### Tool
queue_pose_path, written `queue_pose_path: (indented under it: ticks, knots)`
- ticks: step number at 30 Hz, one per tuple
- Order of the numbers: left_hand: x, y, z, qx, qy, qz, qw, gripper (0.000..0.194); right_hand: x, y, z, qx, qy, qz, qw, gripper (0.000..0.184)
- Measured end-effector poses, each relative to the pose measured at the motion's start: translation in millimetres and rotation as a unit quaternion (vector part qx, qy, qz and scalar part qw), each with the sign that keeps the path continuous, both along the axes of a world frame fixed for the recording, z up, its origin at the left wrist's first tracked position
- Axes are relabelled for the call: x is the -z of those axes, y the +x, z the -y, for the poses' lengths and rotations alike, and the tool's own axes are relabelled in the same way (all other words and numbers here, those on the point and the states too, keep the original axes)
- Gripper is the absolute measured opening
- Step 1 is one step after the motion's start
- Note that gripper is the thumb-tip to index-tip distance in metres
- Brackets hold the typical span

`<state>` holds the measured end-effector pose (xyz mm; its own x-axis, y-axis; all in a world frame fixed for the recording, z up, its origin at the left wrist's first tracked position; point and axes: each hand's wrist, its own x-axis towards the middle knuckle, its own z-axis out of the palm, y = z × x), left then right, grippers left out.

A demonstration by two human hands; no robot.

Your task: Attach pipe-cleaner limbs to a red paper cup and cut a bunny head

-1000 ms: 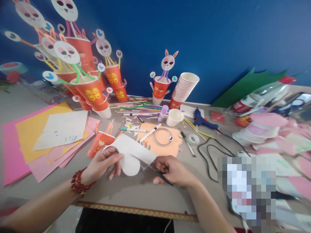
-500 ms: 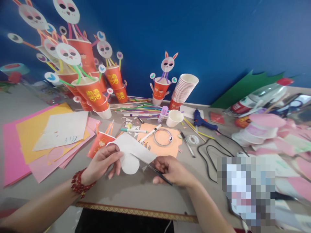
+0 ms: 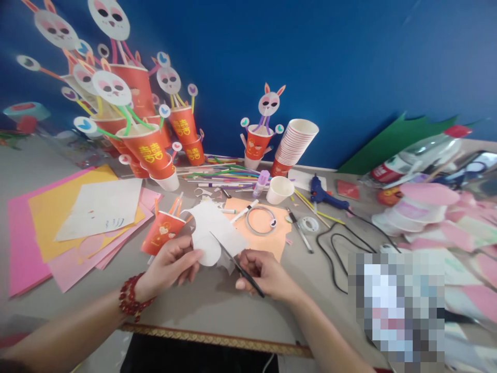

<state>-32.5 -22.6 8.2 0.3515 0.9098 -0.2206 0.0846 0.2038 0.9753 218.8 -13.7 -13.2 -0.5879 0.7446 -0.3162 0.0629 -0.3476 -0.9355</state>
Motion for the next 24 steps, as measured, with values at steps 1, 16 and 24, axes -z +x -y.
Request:
queue_pose_path:
  ticks: [1, 16, 24]
  knots:
    - [-0.2, 0.1, 0.0, 0.004, 0.002, -0.003, 1.0, 0.031, 0.2, -1.3, 0.6, 0.0, -0.005, 0.004, 1.0, 0.061]
    - [-2.7, 2.4, 0.1, 0.016, -0.005, -0.015, 1.0, 0.032, 1.7, -2.5, 2.5, -0.023, -0.012, 0.036, 0.999, 0.06]
    - [-0.5, 0.6, 0.4, 0.025, -0.004, -0.016, 1.0, 0.03, 6.1, 1.3, 1.2, -0.037, 0.02, 0.022, 0.999, 0.059]
